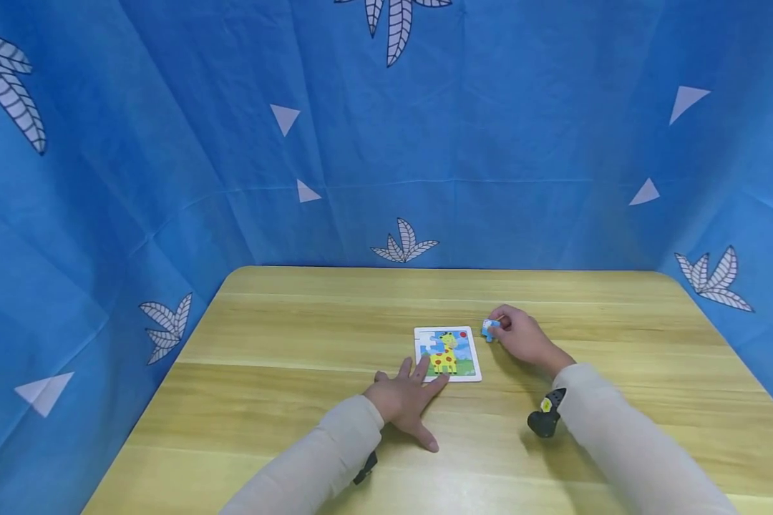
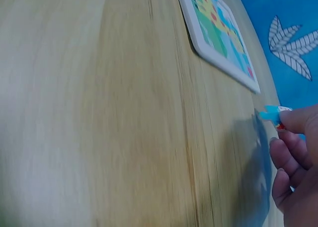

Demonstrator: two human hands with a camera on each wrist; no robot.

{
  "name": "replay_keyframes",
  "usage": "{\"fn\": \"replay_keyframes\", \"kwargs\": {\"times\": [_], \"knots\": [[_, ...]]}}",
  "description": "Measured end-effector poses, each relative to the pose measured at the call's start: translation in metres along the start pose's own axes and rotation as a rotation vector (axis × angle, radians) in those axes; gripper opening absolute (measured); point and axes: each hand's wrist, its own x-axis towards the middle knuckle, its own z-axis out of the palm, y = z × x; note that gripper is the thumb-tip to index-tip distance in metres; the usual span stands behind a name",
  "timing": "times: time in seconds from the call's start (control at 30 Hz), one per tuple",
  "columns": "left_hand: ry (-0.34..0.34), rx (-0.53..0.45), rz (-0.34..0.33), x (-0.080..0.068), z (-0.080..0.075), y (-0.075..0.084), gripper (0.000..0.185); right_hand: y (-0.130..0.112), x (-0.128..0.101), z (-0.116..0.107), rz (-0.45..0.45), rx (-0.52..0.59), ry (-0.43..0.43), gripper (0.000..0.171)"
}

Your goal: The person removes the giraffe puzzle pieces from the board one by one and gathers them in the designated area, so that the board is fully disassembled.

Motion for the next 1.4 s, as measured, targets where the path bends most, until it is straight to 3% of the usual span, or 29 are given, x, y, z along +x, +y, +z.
{"fn": "replay_keyframes", "kwargs": {"times": [0.37,0.8,1.4], "knots": [[0.003,-0.020,-0.001,-0.001,0.003,-0.003,0.112,0.008,-0.003,-0.002,-0.003,-0.080,-0.024,0.022],[0.010,-0.026,0.005,-0.001,0.001,-0.002,0.111,0.012,0.000,0.002,-0.037,-0.146,0.025,0.027],[0.011,-0.020,0.009,0.000,0.001,-0.003,0.111,0.013,-0.001,0.002,-0.018,-0.159,0.040,0.032]]}}
